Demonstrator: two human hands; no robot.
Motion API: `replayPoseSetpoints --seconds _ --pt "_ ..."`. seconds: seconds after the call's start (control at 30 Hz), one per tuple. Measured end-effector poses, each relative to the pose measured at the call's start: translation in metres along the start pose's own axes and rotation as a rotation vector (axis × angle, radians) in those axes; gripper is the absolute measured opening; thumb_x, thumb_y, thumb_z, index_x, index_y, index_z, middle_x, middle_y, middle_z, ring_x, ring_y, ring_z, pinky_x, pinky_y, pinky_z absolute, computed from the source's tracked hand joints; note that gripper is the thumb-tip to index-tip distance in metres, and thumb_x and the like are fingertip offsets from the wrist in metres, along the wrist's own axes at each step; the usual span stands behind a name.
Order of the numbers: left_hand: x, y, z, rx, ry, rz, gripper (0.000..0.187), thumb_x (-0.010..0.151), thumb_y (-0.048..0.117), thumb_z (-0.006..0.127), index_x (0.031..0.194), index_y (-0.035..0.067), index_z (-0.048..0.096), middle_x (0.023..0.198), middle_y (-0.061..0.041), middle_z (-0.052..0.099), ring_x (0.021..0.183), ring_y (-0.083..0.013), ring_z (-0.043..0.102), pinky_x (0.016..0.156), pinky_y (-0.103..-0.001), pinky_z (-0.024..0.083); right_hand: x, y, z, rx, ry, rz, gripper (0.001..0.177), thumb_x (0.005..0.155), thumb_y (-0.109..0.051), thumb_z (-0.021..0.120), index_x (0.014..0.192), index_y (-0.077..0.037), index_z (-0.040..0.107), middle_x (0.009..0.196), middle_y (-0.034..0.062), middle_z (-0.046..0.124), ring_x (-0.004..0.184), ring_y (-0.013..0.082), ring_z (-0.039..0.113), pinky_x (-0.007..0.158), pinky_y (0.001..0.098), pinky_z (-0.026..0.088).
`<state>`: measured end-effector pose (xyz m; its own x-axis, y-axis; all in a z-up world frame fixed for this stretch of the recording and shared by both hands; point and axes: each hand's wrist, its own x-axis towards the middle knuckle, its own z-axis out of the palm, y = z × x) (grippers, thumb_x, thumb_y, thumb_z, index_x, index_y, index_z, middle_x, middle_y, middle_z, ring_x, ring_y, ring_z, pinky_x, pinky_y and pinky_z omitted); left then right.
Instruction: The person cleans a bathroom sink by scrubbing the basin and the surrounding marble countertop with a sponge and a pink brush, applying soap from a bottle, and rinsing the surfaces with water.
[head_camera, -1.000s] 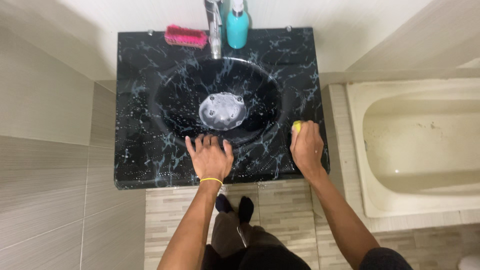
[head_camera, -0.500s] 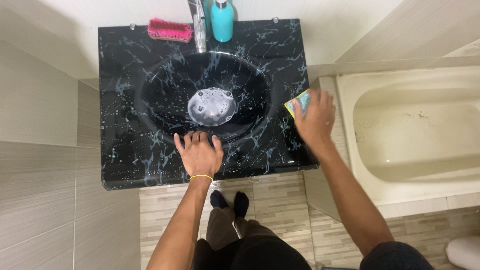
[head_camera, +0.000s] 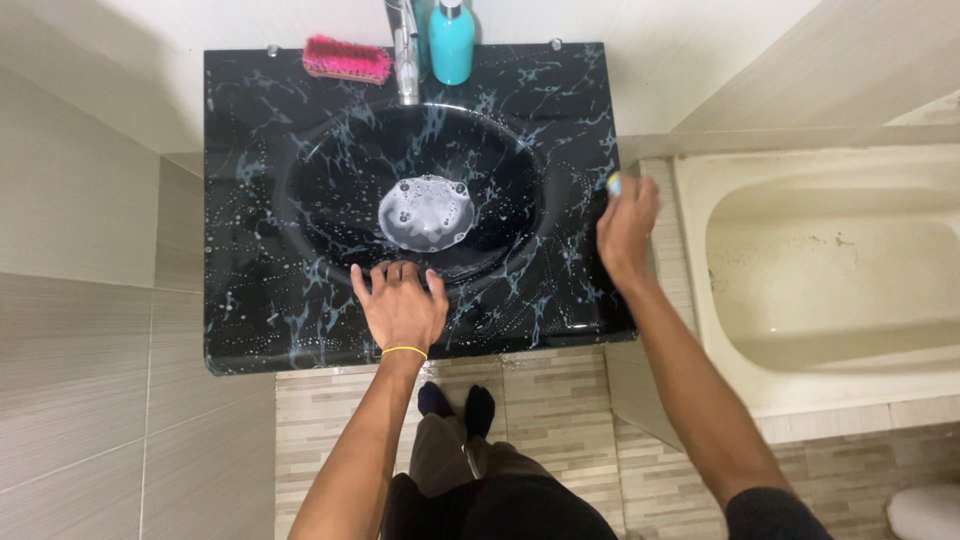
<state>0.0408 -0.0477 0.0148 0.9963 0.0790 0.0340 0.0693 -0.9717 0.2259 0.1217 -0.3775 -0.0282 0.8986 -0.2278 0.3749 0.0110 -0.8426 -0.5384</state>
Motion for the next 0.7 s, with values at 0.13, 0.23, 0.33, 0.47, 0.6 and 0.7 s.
replayPoseSetpoints --seconds 0.13,0.23,0.33,0.47,0.6,0.7 --pt "0.001 -0.001 -0.002 -0.026 0.015 -0.004 0.046 0.098 0.038 0.046 0.105 0.004 0.076 0.118 -0.013 0.073 0.128 -0.0295 0.055 0.123 -0.054 0.014 0.074 -0.021 -0.002 -0.016 -0.146 0.149 0.022 0.112 -0.009 0.039 0.124 0.003 0.053 0.099 0.0158 0.061 0.083 0.0256 0.061 0.074 0.0449 0.053" --pt "0.0 -0.001 -0.001 -0.019 0.033 0.009 0.044 0.097 0.037 0.047 0.104 0.004 0.076 0.117 -0.013 0.073 0.126 -0.0301 0.056 0.122 -0.055 0.016 0.113 -0.045 -0.007 0.332 -0.199 0.128 0.031 0.109 -0.029 0.038 0.112 -0.005 0.057 0.097 0.006 0.064 0.075 0.0138 0.059 0.066 0.0337 0.05" --pt "-0.001 -0.002 0.001 -0.036 0.054 0.006 0.043 0.096 0.035 0.048 0.103 0.004 0.076 0.116 -0.013 0.073 0.125 -0.0306 0.057 0.122 -0.055 0.018 0.158 -0.06 0.002 0.353 -0.129 0.058 0.054 0.116 -0.045 0.04 0.088 -0.001 0.057 0.078 0.0067 0.059 0.063 0.0138 0.051 0.059 0.034 0.042" --pt "-0.001 -0.003 0.003 -0.048 0.115 0.015 0.042 0.096 0.035 0.049 0.101 0.003 0.076 0.114 -0.014 0.074 0.123 -0.0307 0.058 0.122 -0.054 0.019 0.191 -0.079 0.009 0.463 0.058 -0.21 0.062 0.112 -0.04 0.047 0.062 -0.005 0.058 0.053 0.0009 0.053 0.05 0.0147 0.052 0.054 0.0359 0.044" --pt "-0.001 -0.004 0.003 -0.057 0.135 0.022 0.042 0.095 0.034 0.049 0.099 0.002 0.076 0.113 -0.015 0.074 0.121 -0.0312 0.059 0.121 -0.054 0.02 0.229 -0.082 0.023 0.544 0.112 -0.277 0.049 0.11 -0.029 0.054 0.07 -0.001 0.062 0.059 0.0013 0.059 0.054 0.0202 0.058 0.055 0.0404 0.044" --pt "-0.001 -0.003 0.001 -0.068 0.13 0.018 0.041 0.096 0.033 0.05 0.097 0.002 0.076 0.112 -0.016 0.074 0.12 -0.0318 0.059 0.121 -0.054 0.021 0.254 -0.06 0.036 0.358 0.24 -0.515 0.036 0.11 -0.015 0.056 0.08 0.005 0.056 0.072 0.013 0.055 0.071 0.0339 0.055 0.07 0.05 0.038"
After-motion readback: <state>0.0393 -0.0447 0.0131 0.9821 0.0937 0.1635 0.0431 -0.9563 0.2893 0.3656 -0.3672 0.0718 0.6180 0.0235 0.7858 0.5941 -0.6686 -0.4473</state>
